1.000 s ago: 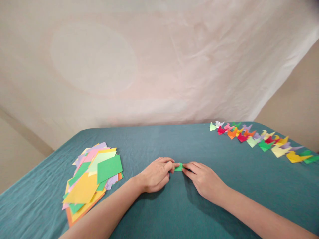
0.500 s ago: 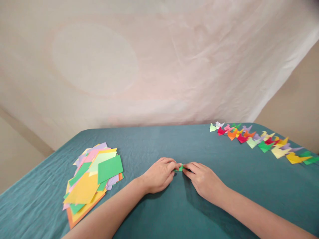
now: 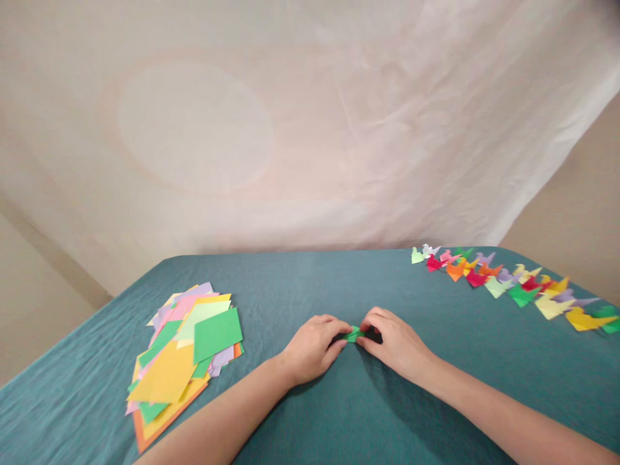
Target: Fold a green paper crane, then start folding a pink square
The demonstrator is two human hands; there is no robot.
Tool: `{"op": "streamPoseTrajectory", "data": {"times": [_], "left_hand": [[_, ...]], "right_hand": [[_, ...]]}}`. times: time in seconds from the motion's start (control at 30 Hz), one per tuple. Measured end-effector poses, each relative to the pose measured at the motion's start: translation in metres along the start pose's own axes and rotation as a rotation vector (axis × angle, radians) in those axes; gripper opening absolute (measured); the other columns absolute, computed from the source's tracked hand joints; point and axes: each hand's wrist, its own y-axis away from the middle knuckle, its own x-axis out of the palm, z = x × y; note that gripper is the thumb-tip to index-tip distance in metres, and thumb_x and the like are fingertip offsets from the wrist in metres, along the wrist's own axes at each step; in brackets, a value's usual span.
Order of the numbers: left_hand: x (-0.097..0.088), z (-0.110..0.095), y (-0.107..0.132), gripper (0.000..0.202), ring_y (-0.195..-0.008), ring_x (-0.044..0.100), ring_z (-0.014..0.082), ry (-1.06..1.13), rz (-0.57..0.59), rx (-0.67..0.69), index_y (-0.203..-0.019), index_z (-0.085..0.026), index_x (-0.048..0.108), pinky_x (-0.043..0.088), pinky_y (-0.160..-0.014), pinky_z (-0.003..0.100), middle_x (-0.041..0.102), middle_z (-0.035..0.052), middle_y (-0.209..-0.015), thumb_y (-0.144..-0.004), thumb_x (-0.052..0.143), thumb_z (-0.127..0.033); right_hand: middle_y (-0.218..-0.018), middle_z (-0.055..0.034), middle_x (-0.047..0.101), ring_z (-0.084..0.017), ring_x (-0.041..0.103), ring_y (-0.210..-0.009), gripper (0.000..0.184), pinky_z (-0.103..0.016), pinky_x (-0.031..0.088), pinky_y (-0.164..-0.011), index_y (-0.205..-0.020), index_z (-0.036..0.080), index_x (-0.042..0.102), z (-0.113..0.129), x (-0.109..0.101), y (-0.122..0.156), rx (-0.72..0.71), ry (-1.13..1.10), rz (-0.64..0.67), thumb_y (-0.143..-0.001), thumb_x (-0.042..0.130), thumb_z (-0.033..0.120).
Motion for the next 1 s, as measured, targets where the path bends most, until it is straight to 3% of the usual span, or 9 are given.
{"op": "streamPoseTrajectory", "data": {"times": [0.2,0.47,0.67,0.87,1.0], "left_hand": [[0.004,0.004,0.002,0.024,-0.100,0.053,0.0182,0.049,-0.022,0.008,-0.111,-0.020,0.052,0.040,-0.091,0.033,0.061,0.0042,-0.106,-0.090,0.042,-0.018],[0.005,0.006,0.001,0.023,-0.100,0.054,0.0170,0.251,-0.066,0.011,-0.109,-0.020,0.054,0.041,-0.090,0.031,0.060,0.0054,-0.106,-0.088,0.044,-0.016],[0.010,0.006,0.000,0.015,-0.078,0.058,0.0131,0.550,-0.133,-0.181,-0.097,-0.016,0.054,0.048,-0.074,0.026,0.061,0.0032,-0.088,-0.082,0.053,-0.017],[0.016,0.007,-0.003,0.030,-0.066,0.054,0.0094,0.882,-0.229,-0.299,-0.102,-0.016,0.048,0.046,-0.062,0.022,0.054,-0.0009,-0.078,-0.075,0.061,-0.017],[0.019,0.007,-0.005,0.033,-0.060,0.053,0.0070,1.034,-0.270,-0.378,-0.103,-0.017,0.049,0.045,-0.060,0.023,0.050,-0.0017,-0.080,-0.073,0.064,-0.020]], "right_hand": [[-0.081,-0.0027,0.056,-0.016,0.055,-0.075,0.015,-0.027,0.040,-0.068,-0.079,0.019,0.059,-0.002,-0.001,-0.011,0.149,-0.033,0.109,-0.071,0.063,0.031],[-0.074,-0.0019,0.058,-0.015,0.054,-0.068,0.011,-0.025,0.038,-0.061,-0.078,0.019,0.055,0.002,0.006,-0.007,0.175,-0.180,0.087,-0.072,0.061,0.026],[-0.069,0.0007,0.057,-0.012,0.052,-0.063,0.004,-0.023,0.040,-0.059,-0.078,0.018,0.053,0.009,0.007,-0.005,0.121,-0.497,0.103,-0.076,0.056,0.019],[-0.075,0.0005,0.055,-0.012,0.051,-0.067,0.012,-0.023,0.041,-0.062,-0.087,0.018,0.052,0.017,0.007,-0.004,0.161,-0.780,0.033,-0.079,0.055,0.026],[-0.075,0.0001,0.056,-0.012,0.050,-0.068,0.015,-0.024,0.040,-0.064,-0.085,0.018,0.053,0.019,0.009,-0.001,0.136,-0.832,0.068,-0.084,0.050,0.033]]}}
